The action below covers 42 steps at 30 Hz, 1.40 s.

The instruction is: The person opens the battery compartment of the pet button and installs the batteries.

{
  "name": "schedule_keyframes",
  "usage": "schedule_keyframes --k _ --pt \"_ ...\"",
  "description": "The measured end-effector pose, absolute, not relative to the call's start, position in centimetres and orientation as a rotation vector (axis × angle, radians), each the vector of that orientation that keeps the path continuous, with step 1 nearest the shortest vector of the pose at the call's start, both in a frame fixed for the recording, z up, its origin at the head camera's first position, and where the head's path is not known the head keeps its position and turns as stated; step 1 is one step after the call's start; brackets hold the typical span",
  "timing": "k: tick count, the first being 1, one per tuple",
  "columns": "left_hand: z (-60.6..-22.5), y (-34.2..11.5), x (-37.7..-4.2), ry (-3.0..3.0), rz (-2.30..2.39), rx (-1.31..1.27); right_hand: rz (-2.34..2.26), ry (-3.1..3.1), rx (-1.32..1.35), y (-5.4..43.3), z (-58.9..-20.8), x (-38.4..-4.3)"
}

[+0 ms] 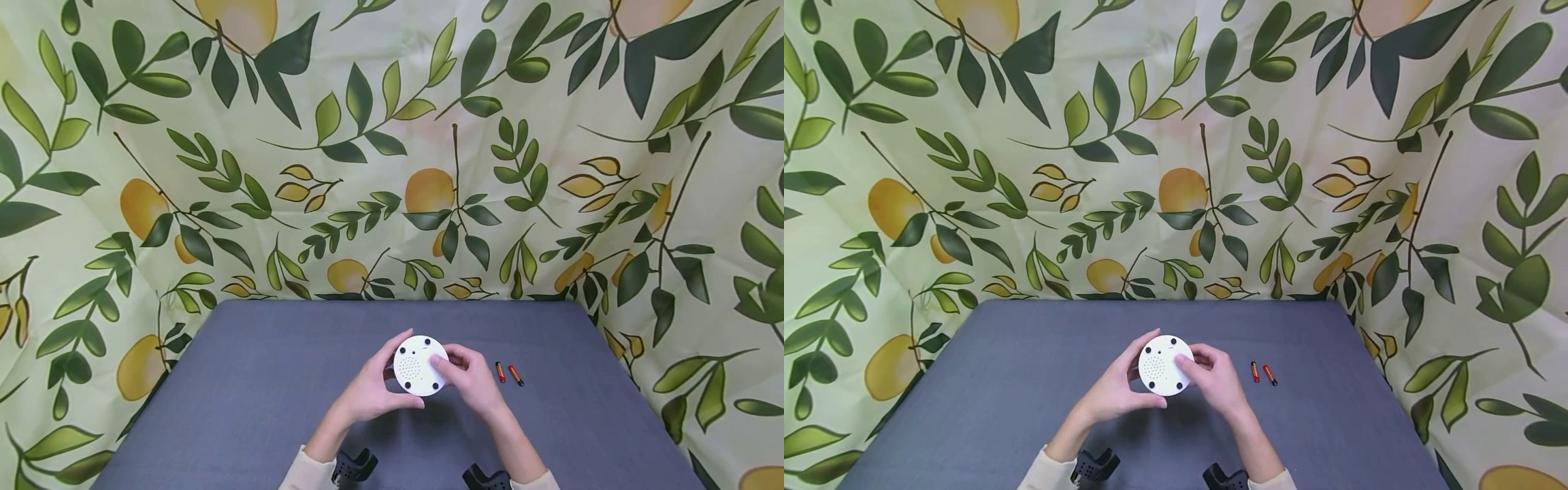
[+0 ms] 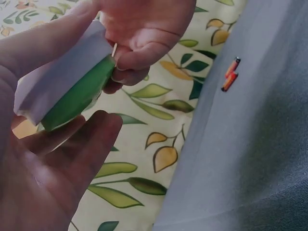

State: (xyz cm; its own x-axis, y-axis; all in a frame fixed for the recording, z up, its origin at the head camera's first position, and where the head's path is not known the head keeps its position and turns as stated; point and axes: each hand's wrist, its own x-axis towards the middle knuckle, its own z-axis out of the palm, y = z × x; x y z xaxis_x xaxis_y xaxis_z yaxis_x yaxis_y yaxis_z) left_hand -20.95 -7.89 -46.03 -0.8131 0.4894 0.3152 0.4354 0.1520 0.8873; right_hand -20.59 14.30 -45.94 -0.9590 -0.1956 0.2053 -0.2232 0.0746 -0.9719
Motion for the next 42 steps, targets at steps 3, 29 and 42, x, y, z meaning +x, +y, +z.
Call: schedule_keyframes --k 3,29,42 --pt "-46.1 -7.9 -20.8 2.379 1.736 0.934 2.072 -2.317 0.478 14.1 -46.1 -20.6" --pt "-47.0 -6.8 -20.9 2.604 1.794 0.726 1.678 -2.255 0.252 12.0 -45.4 -19.3" --pt "-47.8 -5.8 -20.7 2.717 1.712 0.758 1.699 -2.306 0.077 11.7 -45.6 -19.5"
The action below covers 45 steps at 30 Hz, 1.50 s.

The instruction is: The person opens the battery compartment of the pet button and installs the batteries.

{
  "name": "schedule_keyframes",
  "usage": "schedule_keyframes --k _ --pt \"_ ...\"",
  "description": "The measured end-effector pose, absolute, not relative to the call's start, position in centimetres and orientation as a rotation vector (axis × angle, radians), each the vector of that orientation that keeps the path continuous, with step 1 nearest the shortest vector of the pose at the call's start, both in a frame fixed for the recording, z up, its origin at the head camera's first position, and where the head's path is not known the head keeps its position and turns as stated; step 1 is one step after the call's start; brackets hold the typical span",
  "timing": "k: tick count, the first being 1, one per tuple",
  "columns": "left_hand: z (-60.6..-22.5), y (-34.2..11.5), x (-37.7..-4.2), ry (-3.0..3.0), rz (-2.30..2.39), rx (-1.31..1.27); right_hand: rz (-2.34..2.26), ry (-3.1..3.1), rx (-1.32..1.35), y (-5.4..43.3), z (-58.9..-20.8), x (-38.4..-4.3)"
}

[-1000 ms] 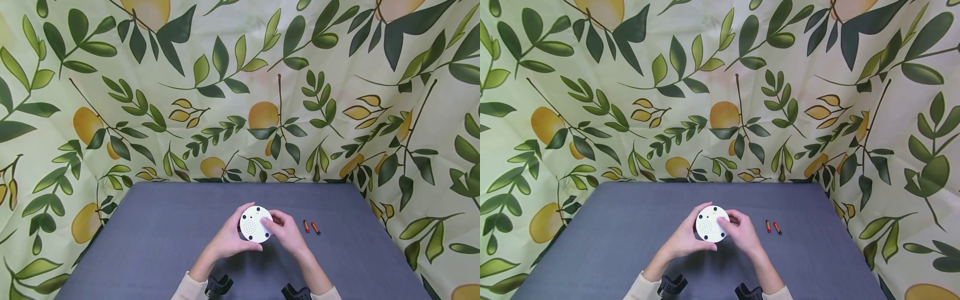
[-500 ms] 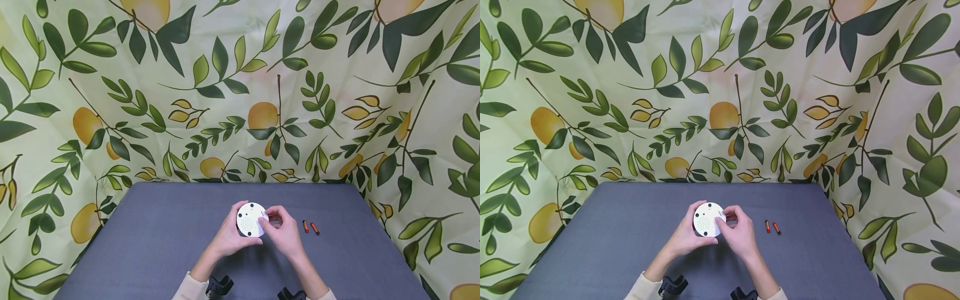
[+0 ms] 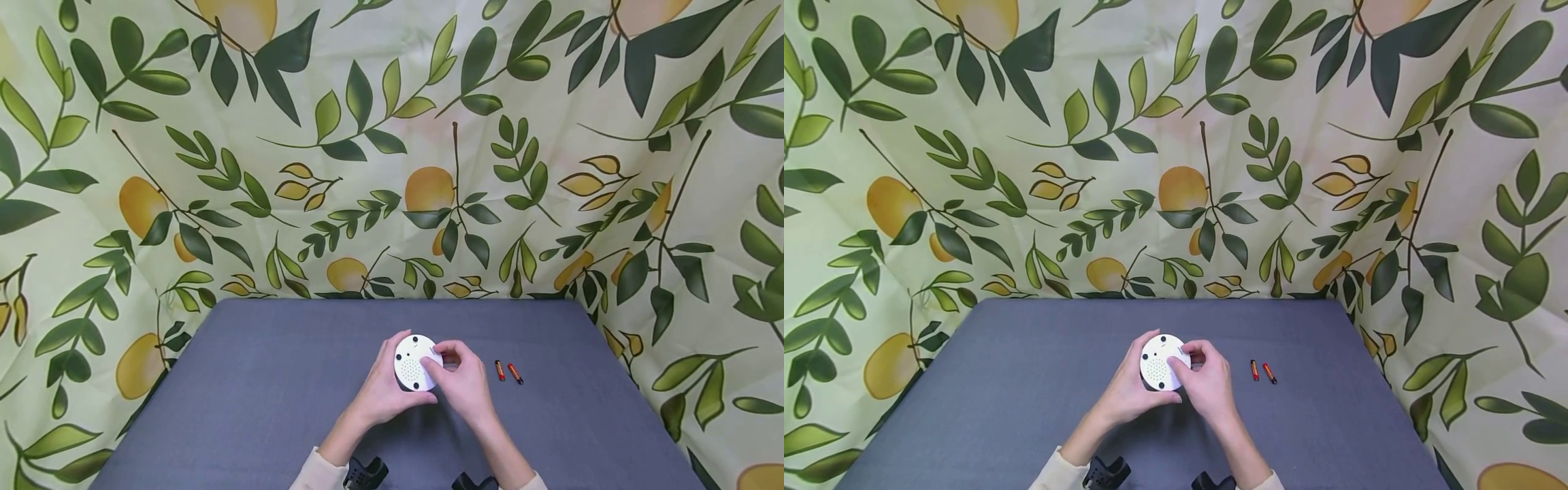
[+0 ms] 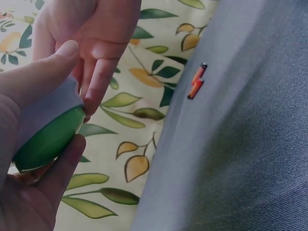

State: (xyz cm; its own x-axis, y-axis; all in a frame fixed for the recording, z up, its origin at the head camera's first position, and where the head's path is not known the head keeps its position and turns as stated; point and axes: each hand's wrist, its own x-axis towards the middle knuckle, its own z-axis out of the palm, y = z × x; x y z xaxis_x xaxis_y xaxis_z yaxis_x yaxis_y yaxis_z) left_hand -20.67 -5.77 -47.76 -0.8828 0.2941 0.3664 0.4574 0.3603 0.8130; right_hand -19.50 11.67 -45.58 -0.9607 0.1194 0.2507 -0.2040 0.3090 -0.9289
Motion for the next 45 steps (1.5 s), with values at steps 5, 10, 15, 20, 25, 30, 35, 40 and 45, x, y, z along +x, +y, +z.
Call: schedule_keyframes --k 5,10,15,20,25,30,35,40,45 --pt "-47.8 -5.5 -20.6 -2.450 -1.522 -0.678 1.739 -2.304 0.007 11.5 -45.6 -19.5" --pt "-47.9 -5.2 -20.6 -2.452 -1.471 -0.663 1.742 -2.305 -0.040 11.4 -45.6 -19.6" --pt "-48.1 -5.1 -20.5 -2.451 -1.443 -0.664 1.744 -2.329 -0.068 11.4 -45.7 -19.7" --pt "-48.1 -5.0 -20.4 -2.454 -1.441 -0.659 1.731 -2.335 -0.071 11.3 -45.9 -19.7" --pt "-48.1 -4.9 -20.5 -2.453 -1.436 -0.632 1.730 -2.309 -0.076 11.0 -45.9 -19.5" --pt "-48.0 -5.0 -20.4 -2.473 -1.448 -0.607 1.723 -2.295 -0.077 10.8 -46.2 -19.5" --pt "-48.0 -5.0 -20.4 -2.478 -1.441 -0.590 1.703 -2.287 -0.056 10.5 -46.4 -19.4" --pt "-48.2 -5.1 -20.4 -2.479 -1.435 -0.592 1.690 -2.303 -0.054 10.5 -46.4 -19.3" --pt "-48.2 -5.1 -20.4 -2.485 -1.437 -0.601 1.650 -2.306 -0.030 10.8 -46.5 -19.5"
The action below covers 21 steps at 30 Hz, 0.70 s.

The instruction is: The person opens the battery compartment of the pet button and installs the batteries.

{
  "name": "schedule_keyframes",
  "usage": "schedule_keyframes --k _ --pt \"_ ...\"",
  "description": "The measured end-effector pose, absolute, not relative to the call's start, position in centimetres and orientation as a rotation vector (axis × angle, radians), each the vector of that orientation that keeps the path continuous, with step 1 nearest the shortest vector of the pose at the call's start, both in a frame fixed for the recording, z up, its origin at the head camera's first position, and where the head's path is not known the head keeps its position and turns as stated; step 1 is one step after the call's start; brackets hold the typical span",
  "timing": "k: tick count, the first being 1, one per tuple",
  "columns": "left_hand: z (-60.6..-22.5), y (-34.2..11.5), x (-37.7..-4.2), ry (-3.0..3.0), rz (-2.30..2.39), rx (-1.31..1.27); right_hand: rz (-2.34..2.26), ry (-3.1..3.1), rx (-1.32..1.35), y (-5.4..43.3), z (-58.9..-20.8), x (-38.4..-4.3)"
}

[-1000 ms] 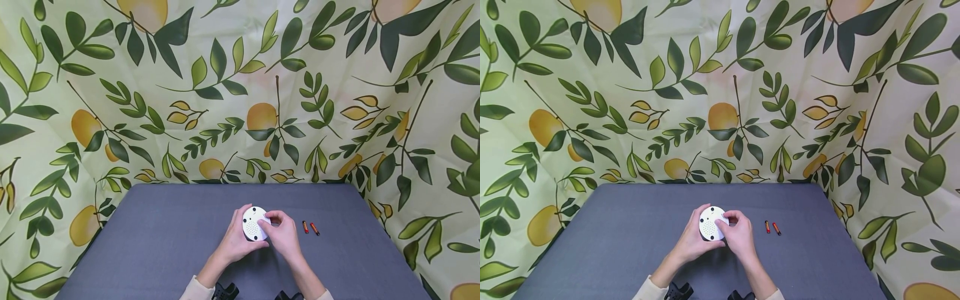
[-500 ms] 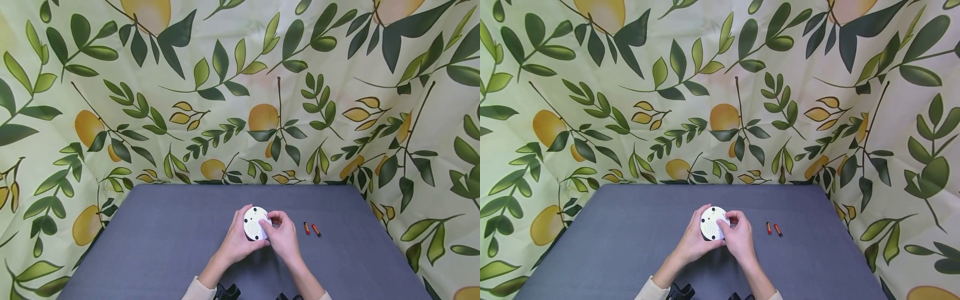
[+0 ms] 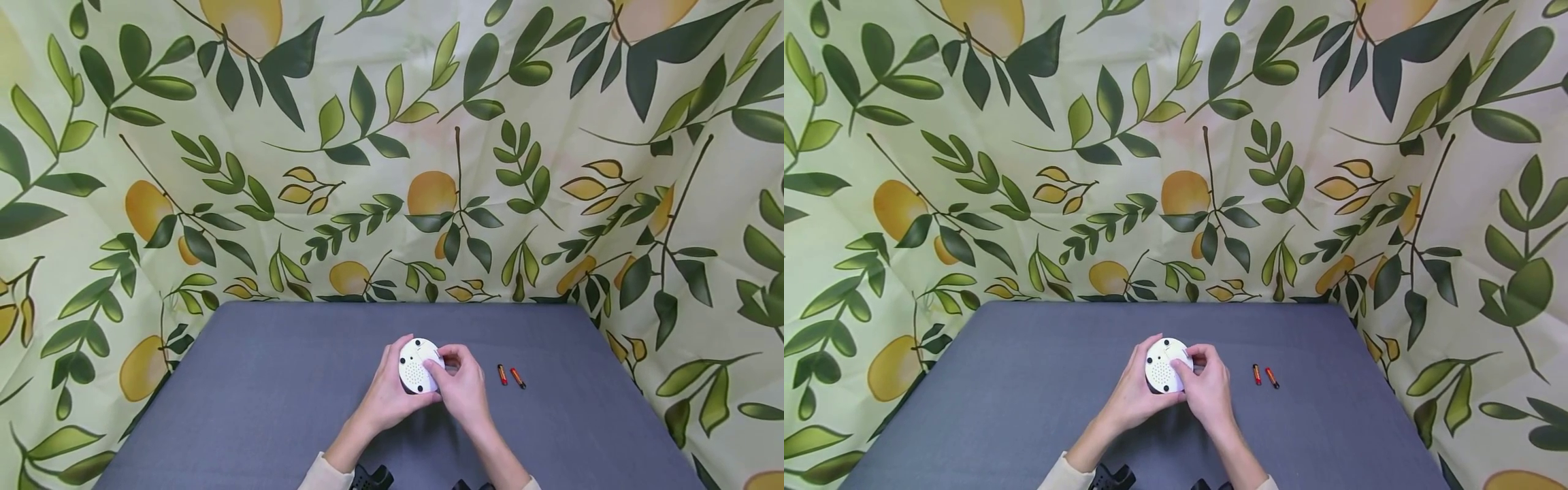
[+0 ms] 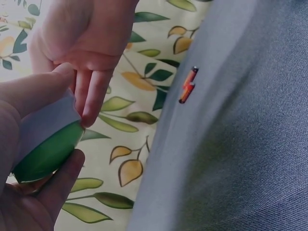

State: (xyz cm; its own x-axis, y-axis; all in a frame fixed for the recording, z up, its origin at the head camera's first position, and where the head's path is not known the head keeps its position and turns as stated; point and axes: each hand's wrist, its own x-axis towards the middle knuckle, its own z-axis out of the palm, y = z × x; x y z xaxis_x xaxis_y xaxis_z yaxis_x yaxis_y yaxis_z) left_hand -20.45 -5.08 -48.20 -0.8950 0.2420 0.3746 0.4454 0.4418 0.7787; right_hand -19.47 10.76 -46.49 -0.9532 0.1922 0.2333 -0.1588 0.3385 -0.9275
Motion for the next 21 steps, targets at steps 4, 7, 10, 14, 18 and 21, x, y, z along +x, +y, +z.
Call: schedule_keyframes --k 4,7,10,14,18,21 --pt "-48.0 -5.2 -20.4 -2.500 -1.448 -0.610 1.607 -2.268 0.012 11.2 -46.7 -19.9" --pt "-47.9 -5.2 -20.4 -2.513 -1.451 -0.614 1.565 -2.241 0.054 11.5 -46.9 -20.3" --pt "-47.8 -5.2 -20.4 -2.527 -1.449 -0.616 1.493 -2.226 0.096 11.9 -47.0 -20.4" --pt "-47.8 -5.3 -20.5 -2.531 -1.449 -0.618 1.391 -2.221 0.135 12.1 -47.0 -20.4" --pt "-47.8 -5.5 -20.6 -2.528 -1.459 -0.612 1.389 -2.212 0.169 12.2 -46.9 -20.4" --pt "-47.8 -5.7 -20.7 -2.526 -1.479 -0.613 1.441 -2.204 0.199 12.5 -46.7 -20.6"
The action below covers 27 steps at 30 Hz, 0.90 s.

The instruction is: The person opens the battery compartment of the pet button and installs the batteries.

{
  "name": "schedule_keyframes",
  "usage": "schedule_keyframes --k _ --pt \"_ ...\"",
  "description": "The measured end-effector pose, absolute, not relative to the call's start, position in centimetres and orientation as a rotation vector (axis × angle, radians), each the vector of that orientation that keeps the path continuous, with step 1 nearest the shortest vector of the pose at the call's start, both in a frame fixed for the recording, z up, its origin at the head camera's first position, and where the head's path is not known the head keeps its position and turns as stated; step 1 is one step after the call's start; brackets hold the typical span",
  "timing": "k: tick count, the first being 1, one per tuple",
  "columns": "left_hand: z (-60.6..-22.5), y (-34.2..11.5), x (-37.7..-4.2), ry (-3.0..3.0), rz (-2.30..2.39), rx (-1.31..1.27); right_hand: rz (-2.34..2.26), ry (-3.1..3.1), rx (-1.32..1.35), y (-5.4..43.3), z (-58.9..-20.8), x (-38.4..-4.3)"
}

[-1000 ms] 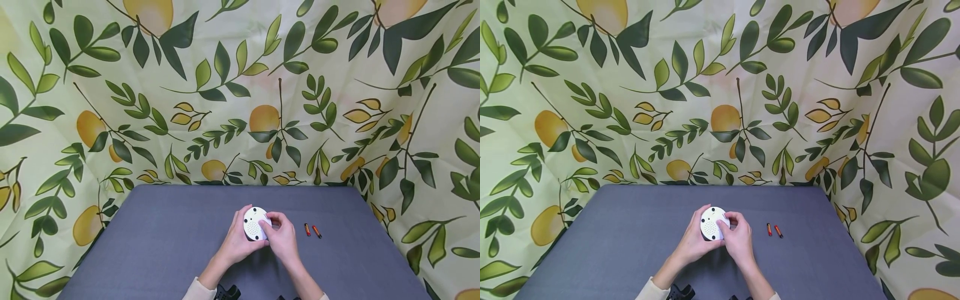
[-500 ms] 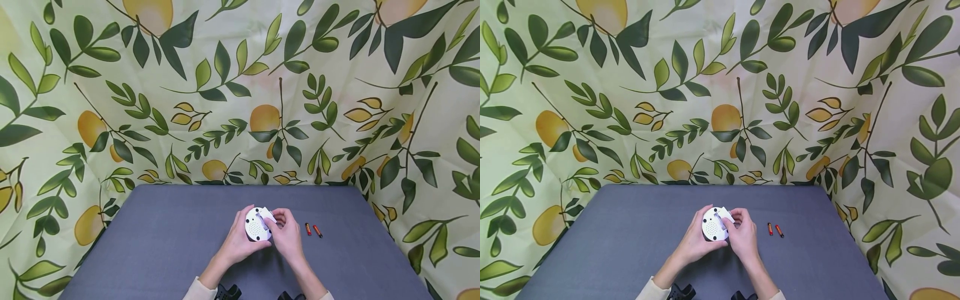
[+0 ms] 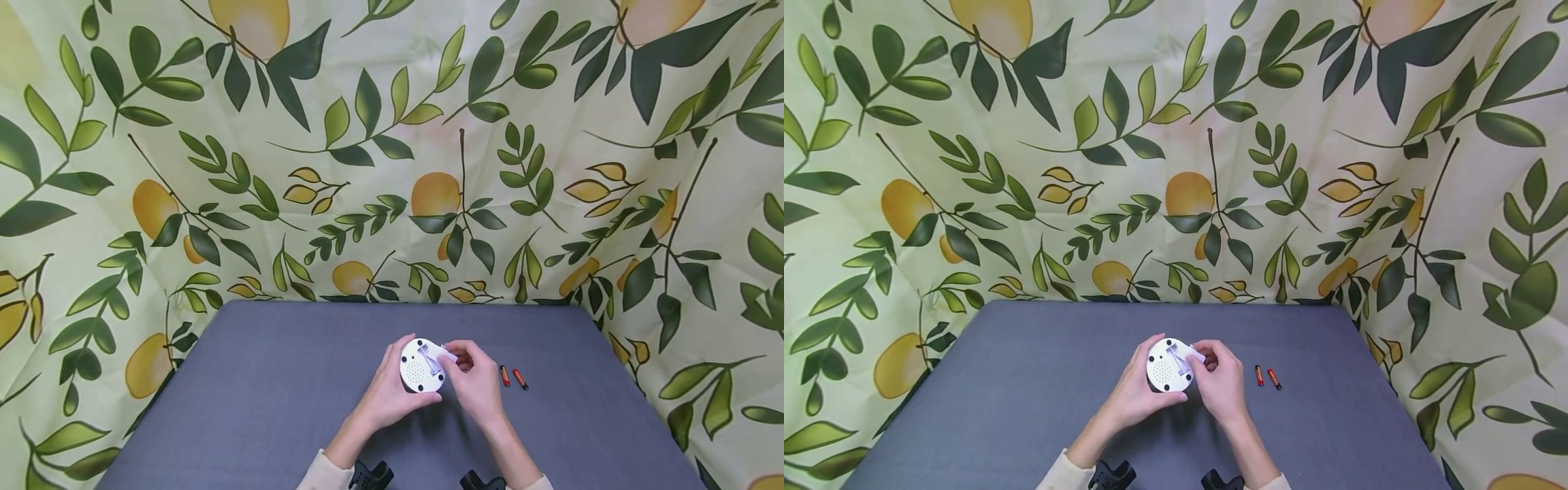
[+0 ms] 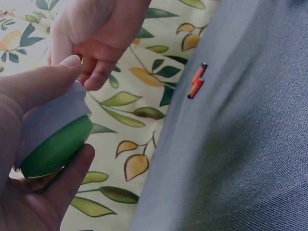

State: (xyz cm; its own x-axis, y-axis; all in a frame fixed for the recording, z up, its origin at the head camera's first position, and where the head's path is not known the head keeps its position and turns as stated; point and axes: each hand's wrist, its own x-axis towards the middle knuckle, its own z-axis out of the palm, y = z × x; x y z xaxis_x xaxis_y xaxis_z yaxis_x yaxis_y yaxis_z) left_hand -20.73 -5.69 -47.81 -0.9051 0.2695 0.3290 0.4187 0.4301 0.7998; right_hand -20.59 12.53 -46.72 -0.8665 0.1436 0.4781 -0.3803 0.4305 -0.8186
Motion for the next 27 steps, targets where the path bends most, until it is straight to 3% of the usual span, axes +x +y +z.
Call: schedule_keyframes --k 18,27 --pt "-47.5 -6.6 -21.4 -2.487 -1.569 -0.629 1.618 -2.324 0.243 16.1 -45.0 -23.4" --pt "-47.3 -6.8 -21.3 -2.509 -1.561 -0.618 1.512 -2.482 0.240 16.4 -46.9 -25.9"
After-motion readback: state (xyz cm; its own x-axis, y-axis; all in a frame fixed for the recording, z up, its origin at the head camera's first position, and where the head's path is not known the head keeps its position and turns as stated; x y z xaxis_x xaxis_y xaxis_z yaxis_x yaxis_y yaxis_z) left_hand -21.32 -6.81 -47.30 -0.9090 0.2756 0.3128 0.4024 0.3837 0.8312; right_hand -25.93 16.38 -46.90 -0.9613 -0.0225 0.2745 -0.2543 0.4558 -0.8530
